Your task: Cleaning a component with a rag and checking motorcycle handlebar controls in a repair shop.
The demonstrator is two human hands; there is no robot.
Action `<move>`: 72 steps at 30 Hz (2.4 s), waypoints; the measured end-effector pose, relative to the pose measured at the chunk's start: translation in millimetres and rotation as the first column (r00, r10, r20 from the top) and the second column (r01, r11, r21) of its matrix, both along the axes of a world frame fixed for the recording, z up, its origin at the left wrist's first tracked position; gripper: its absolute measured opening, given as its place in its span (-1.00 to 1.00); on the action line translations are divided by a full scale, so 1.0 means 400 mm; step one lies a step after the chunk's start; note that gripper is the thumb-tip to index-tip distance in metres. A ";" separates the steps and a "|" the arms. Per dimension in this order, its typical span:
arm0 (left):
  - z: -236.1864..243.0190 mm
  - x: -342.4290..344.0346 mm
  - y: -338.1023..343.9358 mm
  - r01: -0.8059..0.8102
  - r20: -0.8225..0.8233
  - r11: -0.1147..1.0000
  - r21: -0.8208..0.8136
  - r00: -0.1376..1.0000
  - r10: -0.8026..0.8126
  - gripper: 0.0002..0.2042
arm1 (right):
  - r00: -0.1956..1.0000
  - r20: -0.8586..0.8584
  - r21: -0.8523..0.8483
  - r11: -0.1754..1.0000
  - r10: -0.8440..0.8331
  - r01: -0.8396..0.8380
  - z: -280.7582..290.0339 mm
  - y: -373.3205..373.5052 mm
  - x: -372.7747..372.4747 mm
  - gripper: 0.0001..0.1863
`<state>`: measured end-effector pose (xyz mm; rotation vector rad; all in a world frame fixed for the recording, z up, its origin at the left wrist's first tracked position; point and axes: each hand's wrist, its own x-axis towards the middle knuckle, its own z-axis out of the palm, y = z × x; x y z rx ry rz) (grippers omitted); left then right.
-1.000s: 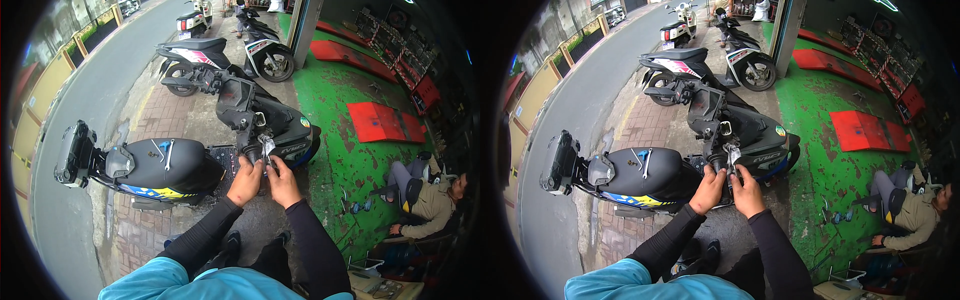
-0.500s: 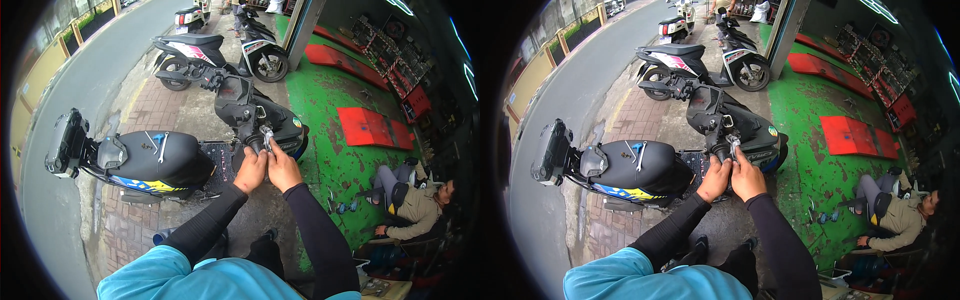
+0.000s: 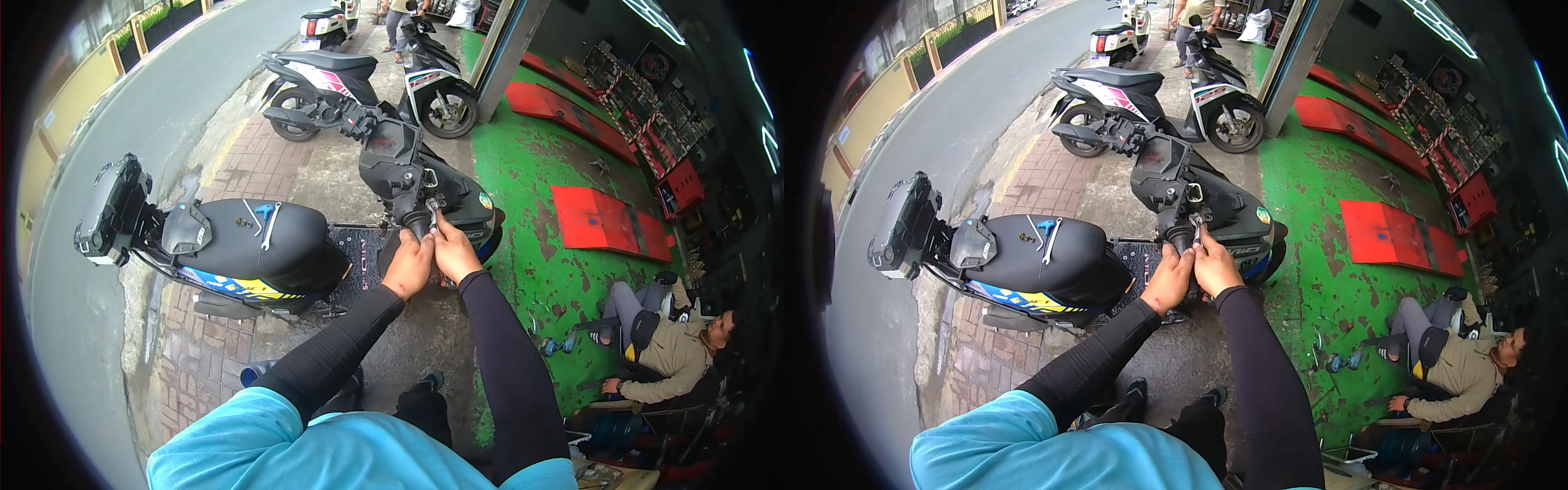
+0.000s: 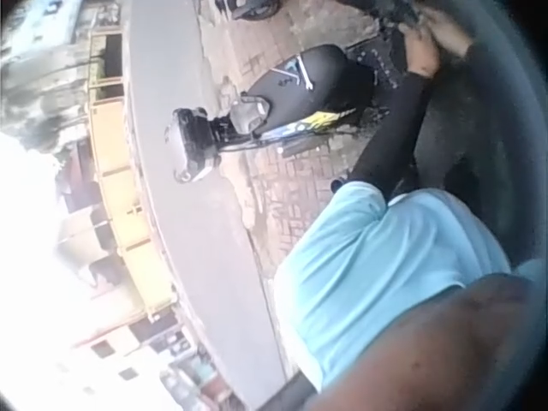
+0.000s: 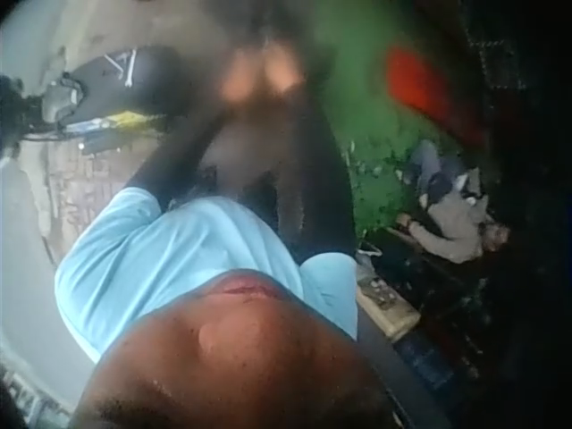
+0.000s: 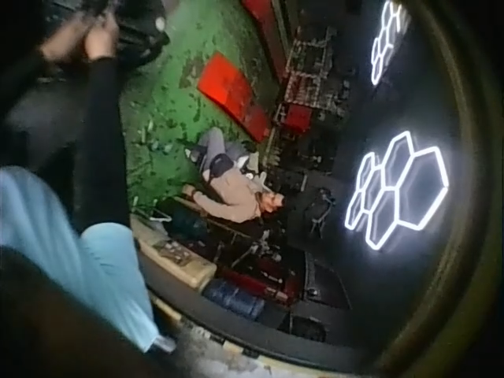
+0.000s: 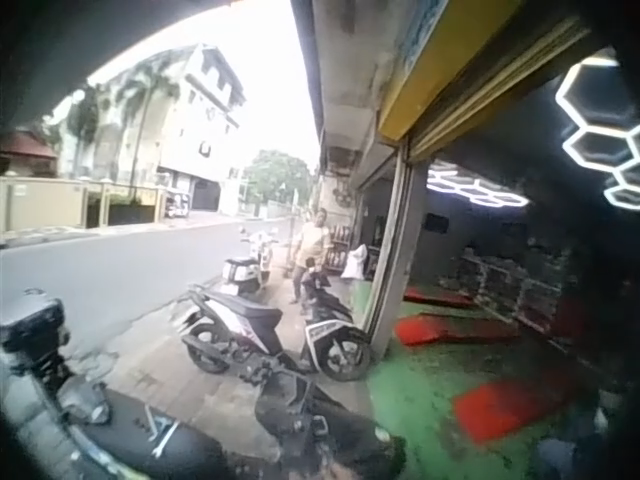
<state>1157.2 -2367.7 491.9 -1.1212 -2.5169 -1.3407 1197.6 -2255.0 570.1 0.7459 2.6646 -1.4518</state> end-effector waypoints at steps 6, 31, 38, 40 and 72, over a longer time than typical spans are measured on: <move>0.031 -0.006 -0.027 -0.115 0.423 0.976 0.185 0.906 0.027 -0.65 | 0.995 -0.049 0.102 0.990 -0.091 0.096 -0.001 -0.067 0.004 -0.52; 0.024 -0.001 -0.049 -0.097 0.539 0.972 0.213 0.842 -0.034 -0.69 | 0.986 -0.079 0.106 0.982 -0.148 0.156 -0.011 -0.125 0.104 -0.53; 0.071 0.004 -0.045 -0.119 0.627 0.950 0.289 0.773 -0.094 -0.65 | 0.986 0.039 -0.428 0.889 -0.161 0.162 -0.006 -0.037 0.043 -0.67; 0.074 0.010 -0.035 -0.132 0.617 0.942 0.310 0.781 -0.094 -0.64 | 0.995 0.030 -0.299 0.949 -0.093 0.097 -0.036 -0.011 0.007 -0.71; -0.003 -0.029 -0.054 0.040 0.004 0.995 -0.086 0.999 -0.040 -0.74 | 0.997 0.005 0.077 0.994 -0.081 0.080 -0.015 -0.036 0.120 -0.61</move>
